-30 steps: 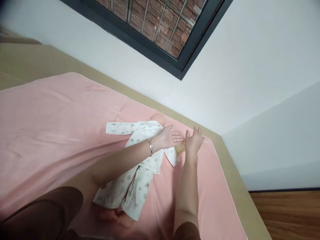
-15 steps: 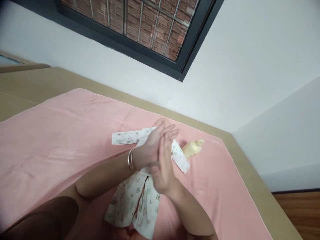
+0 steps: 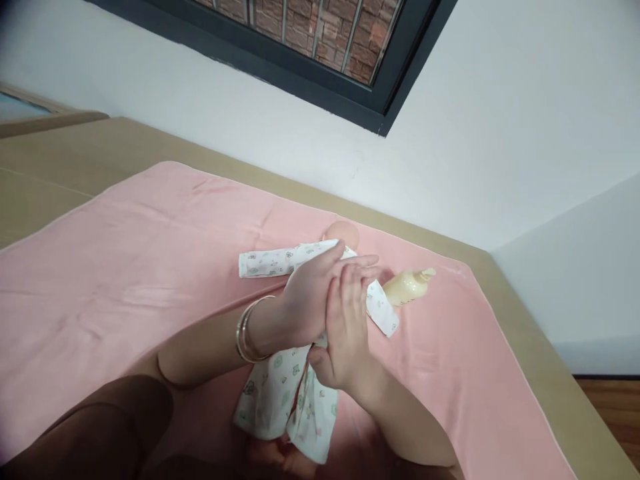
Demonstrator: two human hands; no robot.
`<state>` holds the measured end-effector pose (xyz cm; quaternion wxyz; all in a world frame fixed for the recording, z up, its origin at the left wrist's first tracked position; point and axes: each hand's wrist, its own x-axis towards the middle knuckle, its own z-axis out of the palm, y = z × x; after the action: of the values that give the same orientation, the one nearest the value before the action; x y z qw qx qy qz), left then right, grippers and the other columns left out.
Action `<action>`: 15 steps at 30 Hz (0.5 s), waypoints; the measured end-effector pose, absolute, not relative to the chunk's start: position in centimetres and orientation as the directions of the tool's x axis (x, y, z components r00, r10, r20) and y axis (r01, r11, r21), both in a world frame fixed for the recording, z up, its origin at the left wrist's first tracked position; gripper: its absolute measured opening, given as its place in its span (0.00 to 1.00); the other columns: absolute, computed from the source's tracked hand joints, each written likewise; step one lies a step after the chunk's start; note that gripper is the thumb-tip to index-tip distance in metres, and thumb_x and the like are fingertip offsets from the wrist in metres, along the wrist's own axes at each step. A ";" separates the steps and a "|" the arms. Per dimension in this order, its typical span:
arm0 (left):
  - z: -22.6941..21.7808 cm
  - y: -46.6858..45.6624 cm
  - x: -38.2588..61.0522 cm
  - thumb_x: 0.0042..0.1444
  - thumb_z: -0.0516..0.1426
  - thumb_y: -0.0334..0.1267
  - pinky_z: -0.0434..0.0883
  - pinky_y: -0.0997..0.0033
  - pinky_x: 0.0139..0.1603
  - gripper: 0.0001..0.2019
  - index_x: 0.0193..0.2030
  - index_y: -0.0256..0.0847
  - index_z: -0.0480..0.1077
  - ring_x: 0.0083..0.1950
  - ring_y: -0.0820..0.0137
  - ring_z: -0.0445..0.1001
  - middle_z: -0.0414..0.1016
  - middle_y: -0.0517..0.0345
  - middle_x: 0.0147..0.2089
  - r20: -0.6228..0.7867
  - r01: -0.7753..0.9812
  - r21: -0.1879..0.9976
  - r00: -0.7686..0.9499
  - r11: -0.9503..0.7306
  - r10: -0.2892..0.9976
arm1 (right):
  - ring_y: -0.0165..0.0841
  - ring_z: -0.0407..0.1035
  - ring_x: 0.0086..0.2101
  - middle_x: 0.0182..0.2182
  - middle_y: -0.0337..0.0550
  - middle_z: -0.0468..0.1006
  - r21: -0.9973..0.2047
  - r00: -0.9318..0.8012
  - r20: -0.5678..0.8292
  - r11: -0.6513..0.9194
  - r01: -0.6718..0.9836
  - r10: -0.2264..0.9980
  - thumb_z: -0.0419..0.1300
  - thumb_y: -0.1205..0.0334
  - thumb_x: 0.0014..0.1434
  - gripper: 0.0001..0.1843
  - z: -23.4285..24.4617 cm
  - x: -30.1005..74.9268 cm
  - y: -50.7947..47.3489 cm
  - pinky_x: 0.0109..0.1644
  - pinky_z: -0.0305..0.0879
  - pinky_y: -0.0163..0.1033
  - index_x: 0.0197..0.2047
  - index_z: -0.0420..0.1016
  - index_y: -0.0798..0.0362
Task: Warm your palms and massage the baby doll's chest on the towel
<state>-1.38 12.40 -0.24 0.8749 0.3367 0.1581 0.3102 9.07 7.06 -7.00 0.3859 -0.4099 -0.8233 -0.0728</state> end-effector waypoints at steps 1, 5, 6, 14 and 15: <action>0.4 12.1 -2.1 0.64 0.40 0.60 0.45 0.56 0.75 0.34 0.67 0.41 0.59 0.75 0.60 0.48 0.58 0.51 0.71 -0.085 -0.431 0.681 0.757 0.592 0.648 | 0.52 0.28 0.70 0.73 0.45 0.28 -0.182 -0.384 0.709 0.680 0.710 0.592 0.32 0.39 0.68 0.40 -7.1 8.8 6.7 0.71 0.27 0.67 0.74 0.31 0.56; 2.0 12.1 -3.6 0.65 0.40 0.55 0.45 0.51 0.75 0.31 0.69 0.39 0.57 0.75 0.57 0.47 0.56 0.49 0.72 -0.096 -0.451 0.647 0.752 0.615 0.653 | 0.51 0.40 0.69 0.73 0.46 0.40 -0.186 -0.393 0.745 0.733 0.654 0.539 0.34 0.45 0.70 0.35 -7.1 9.1 6.0 0.72 0.34 0.65 0.73 0.42 0.54; 2.0 12.4 -3.5 0.65 0.41 0.53 0.46 0.49 0.74 0.31 0.69 0.39 0.56 0.75 0.56 0.47 0.55 0.49 0.72 -0.096 -0.463 0.637 0.746 0.617 0.659 | 0.51 0.42 0.69 0.72 0.44 0.41 -0.205 -0.377 0.740 0.720 0.662 0.557 0.34 0.46 0.70 0.34 -7.1 9.2 6.0 0.71 0.33 0.66 0.73 0.43 0.52; 1.0 12.8 -2.0 0.66 0.38 0.51 0.57 0.49 0.72 0.29 0.70 0.44 0.54 0.72 0.58 0.57 0.62 0.53 0.69 -0.159 -0.478 0.603 0.713 0.639 0.683 | 0.49 0.26 0.70 0.73 0.41 0.27 -0.371 -0.210 0.574 0.480 0.795 0.791 0.28 0.40 0.68 0.37 -6.5 10.3 8.2 0.70 0.27 0.69 0.73 0.22 0.47; 0.8 12.5 -1.7 0.66 0.38 0.51 0.57 0.49 0.72 0.29 0.69 0.45 0.55 0.71 0.59 0.58 0.63 0.54 0.68 -0.144 -0.472 0.605 0.728 0.642 0.671 | 0.49 0.25 0.70 0.73 0.41 0.28 -0.378 -0.182 0.578 0.459 0.804 0.796 0.28 0.40 0.69 0.36 -6.3 10.7 8.5 0.70 0.26 0.69 0.73 0.23 0.46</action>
<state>-1.67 12.51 0.84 0.8878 0.2750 0.1809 0.3217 10.70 8.53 -6.27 0.3720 -0.5202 -0.7687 -0.0056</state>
